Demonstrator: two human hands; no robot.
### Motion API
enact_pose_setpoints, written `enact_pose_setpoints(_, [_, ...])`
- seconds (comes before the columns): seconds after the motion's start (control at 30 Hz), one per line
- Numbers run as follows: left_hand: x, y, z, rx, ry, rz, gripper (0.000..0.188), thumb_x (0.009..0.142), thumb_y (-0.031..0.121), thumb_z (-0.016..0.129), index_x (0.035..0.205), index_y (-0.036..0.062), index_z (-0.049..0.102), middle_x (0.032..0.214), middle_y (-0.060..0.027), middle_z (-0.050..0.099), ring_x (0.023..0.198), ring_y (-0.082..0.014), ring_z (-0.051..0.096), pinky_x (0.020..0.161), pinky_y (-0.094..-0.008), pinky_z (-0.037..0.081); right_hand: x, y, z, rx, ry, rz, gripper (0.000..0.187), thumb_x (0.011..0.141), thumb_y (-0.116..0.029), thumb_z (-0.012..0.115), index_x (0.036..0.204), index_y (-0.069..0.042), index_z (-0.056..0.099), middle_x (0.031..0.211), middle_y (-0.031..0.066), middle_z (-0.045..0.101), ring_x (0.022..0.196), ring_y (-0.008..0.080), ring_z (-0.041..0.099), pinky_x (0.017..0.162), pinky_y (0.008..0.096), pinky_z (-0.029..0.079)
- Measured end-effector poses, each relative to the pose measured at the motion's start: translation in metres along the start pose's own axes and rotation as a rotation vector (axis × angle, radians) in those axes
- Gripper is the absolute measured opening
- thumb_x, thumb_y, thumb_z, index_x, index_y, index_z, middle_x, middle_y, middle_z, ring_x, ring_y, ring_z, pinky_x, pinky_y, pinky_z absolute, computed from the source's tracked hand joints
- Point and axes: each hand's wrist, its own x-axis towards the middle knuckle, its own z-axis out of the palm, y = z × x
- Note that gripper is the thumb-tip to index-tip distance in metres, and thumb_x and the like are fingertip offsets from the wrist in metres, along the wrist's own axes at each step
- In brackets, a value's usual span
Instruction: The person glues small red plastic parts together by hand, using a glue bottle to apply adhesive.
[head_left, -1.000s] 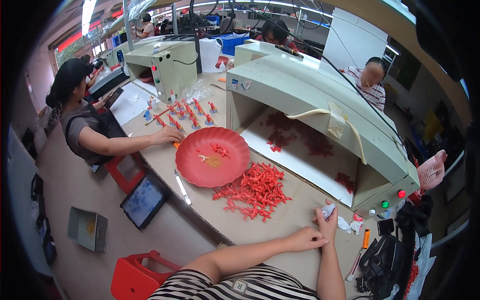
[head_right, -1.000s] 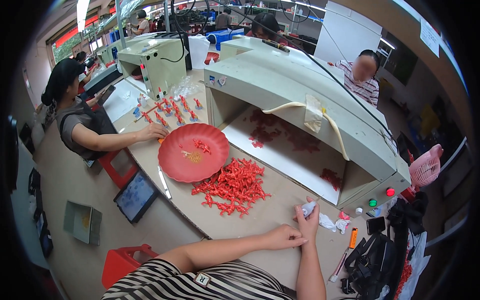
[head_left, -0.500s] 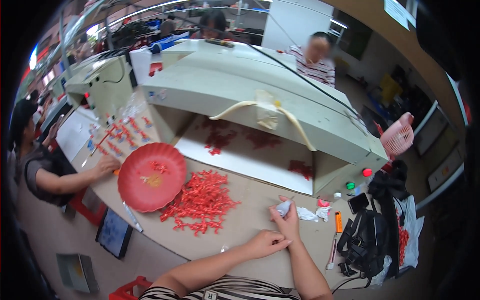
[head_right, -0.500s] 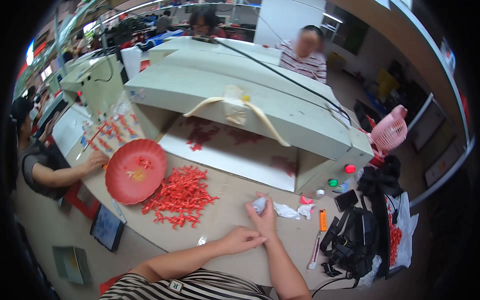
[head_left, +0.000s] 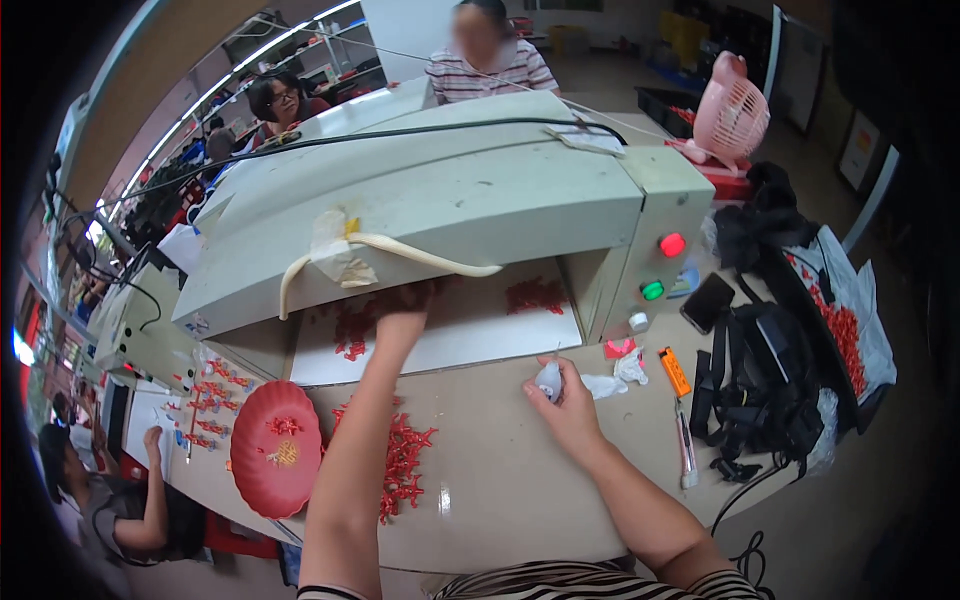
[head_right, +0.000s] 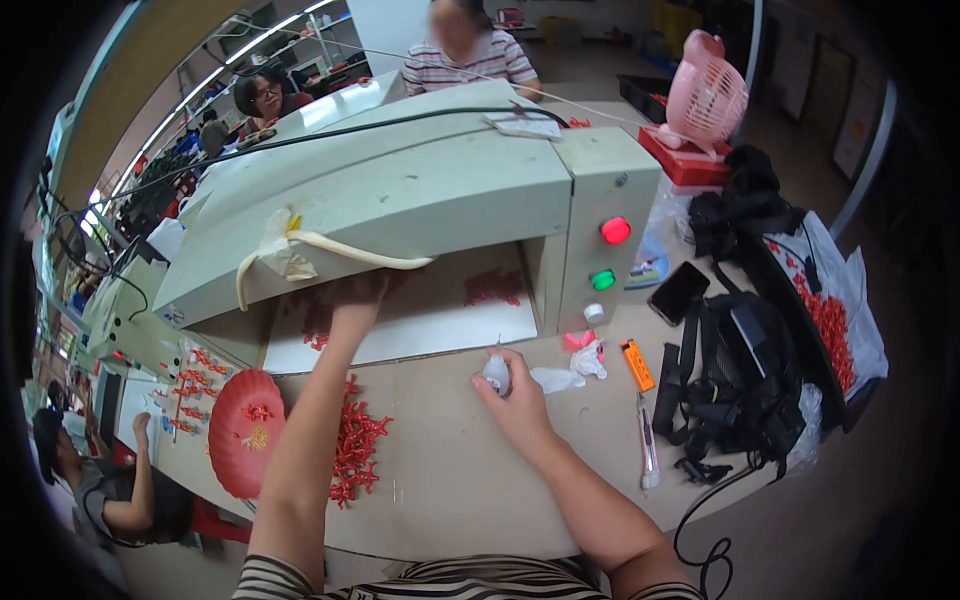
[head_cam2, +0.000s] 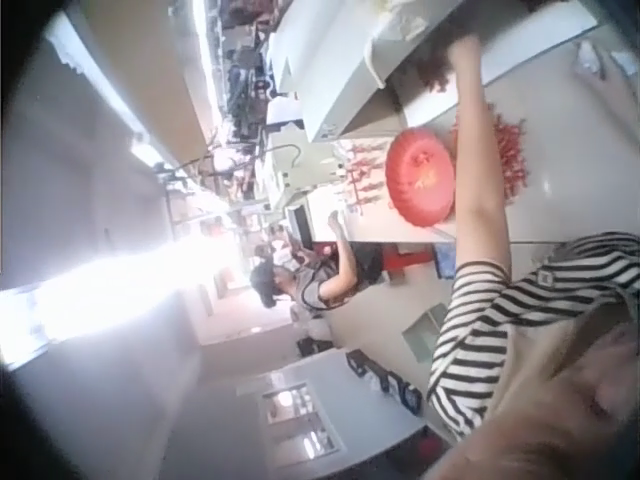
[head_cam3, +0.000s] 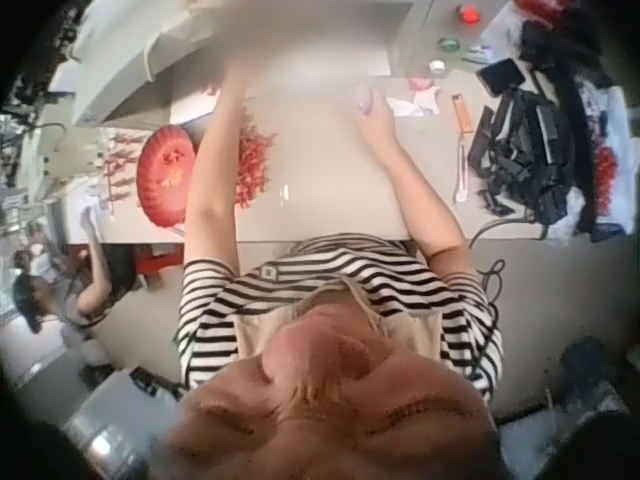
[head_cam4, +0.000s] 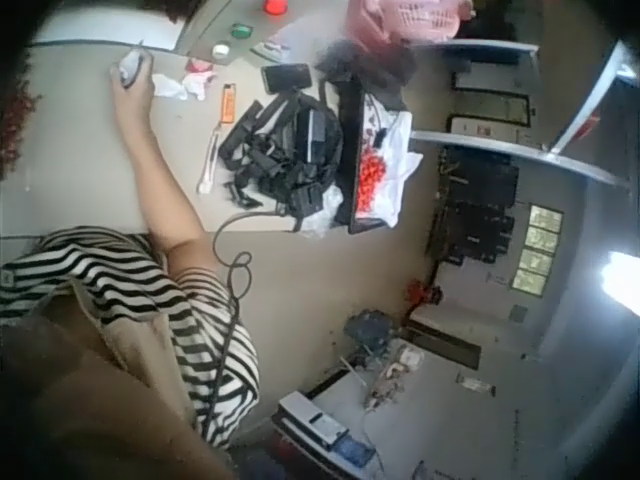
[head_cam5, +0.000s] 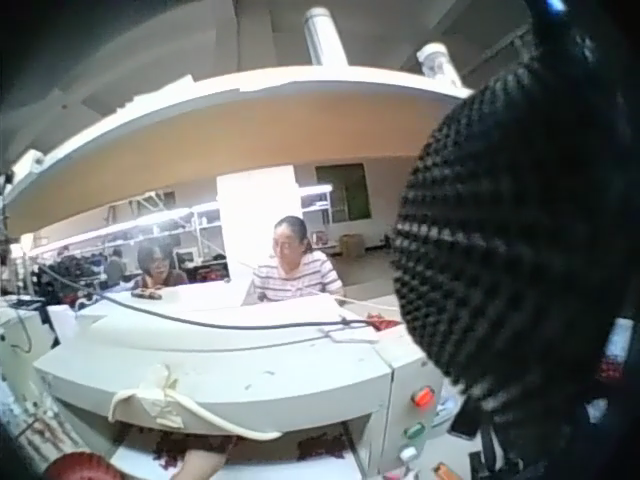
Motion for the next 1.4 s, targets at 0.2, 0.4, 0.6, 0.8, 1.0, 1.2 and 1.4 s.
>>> enact_pose_setpoints(0.2, [0.055,0.031,-0.009,-0.492,0.079,0.061,0.049,0.086,0.046,0.043,0.118,0.0093,0.048,0.118,-0.0094,0.051,0.101,-0.0276,0.052,0.094,-0.0374,0.034,0.002,-0.007,-0.005,-0.097,-0.004,0.000,0.039,0.082,-0.017,0.061,0.114,-0.003,0.043,0.085,0.0033,0.059,0.074,0.0084,0.053,0.066,0.0231,0.044])
enact_pose_setpoints(0.4, [0.074,0.049,-0.002,-0.412,0.122,0.162,0.041,0.086,0.040,0.047,0.111,0.0084,0.053,0.115,-0.0135,0.052,0.107,-0.0283,0.049,0.093,-0.0365,0.035,0.002,-0.011,-0.005,-0.099,-0.010,0.006,0.039,0.082,-0.019,0.060,0.114,-0.006,0.042,0.085,0.0107,0.062,0.075,0.0197,0.060,0.068,0.0296,0.047])
enact_pose_setpoints(0.6, [0.060,0.054,0.004,-0.543,-0.056,0.097,0.038,0.086,0.036,0.048,0.111,0.0078,0.053,0.113,-0.0146,0.053,0.108,-0.0289,0.048,0.092,-0.0360,0.036,-0.002,-0.014,-0.001,-0.084,-0.032,0.034,0.039,0.082,-0.020,0.060,0.114,-0.006,0.042,0.085,0.0108,0.062,0.076,0.0191,0.060,0.068,0.0299,0.047])
enact_pose_setpoints(0.8, [0.025,0.036,-0.036,-0.693,-0.434,0.328,0.026,0.083,0.024,0.054,0.102,0.0062,0.057,0.106,-0.0156,0.053,0.105,-0.0308,0.047,0.091,-0.0375,0.036,-0.001,-0.007,-0.005,-0.072,-0.036,0.056,0.040,0.081,-0.017,0.061,0.115,-0.005,0.043,0.083,0.0030,0.059,0.072,0.0088,0.053,0.065,0.0233,0.045])
enact_pose_setpoints(1.0, [0.013,0.002,-0.064,-0.927,-0.606,0.027,0.042,0.083,0.030,0.055,0.120,0.0104,0.047,0.118,-0.0130,0.050,0.112,-0.0293,0.044,0.096,-0.0360,0.032,0.003,-0.014,-0.004,-0.082,-0.038,0.090,0.039,0.082,-0.013,0.060,0.115,-0.004,0.043,0.083,0.0015,0.059,0.072,0.0072,0.053,0.065,0.0221,0.044])
enact_pose_setpoints(1.2, [0.049,-0.034,-0.023,-0.064,-0.578,0.002,0.040,0.086,0.032,0.048,0.119,0.0091,0.047,0.118,-0.0164,0.049,0.108,-0.0315,0.046,0.095,-0.0397,0.033,0.003,-0.011,-0.004,-0.084,-0.045,0.095,0.039,0.082,-0.018,0.060,0.114,-0.005,0.042,0.082,0.0093,0.061,0.070,0.0167,0.058,0.065,0.0275,0.046])
enact_pose_setpoints(1.4, [0.057,-0.049,0.002,-0.439,0.016,-0.006,0.040,0.086,0.030,0.048,0.118,0.0052,0.048,0.120,-0.0150,0.048,0.113,-0.0290,0.044,0.097,-0.0390,0.033,0.002,-0.013,-0.001,-0.065,-0.057,0.086,0.038,0.082,-0.013,0.059,0.115,-0.003,0.042,0.084,0.0052,0.060,0.074,0.0117,0.056,0.067,0.0247,0.045])
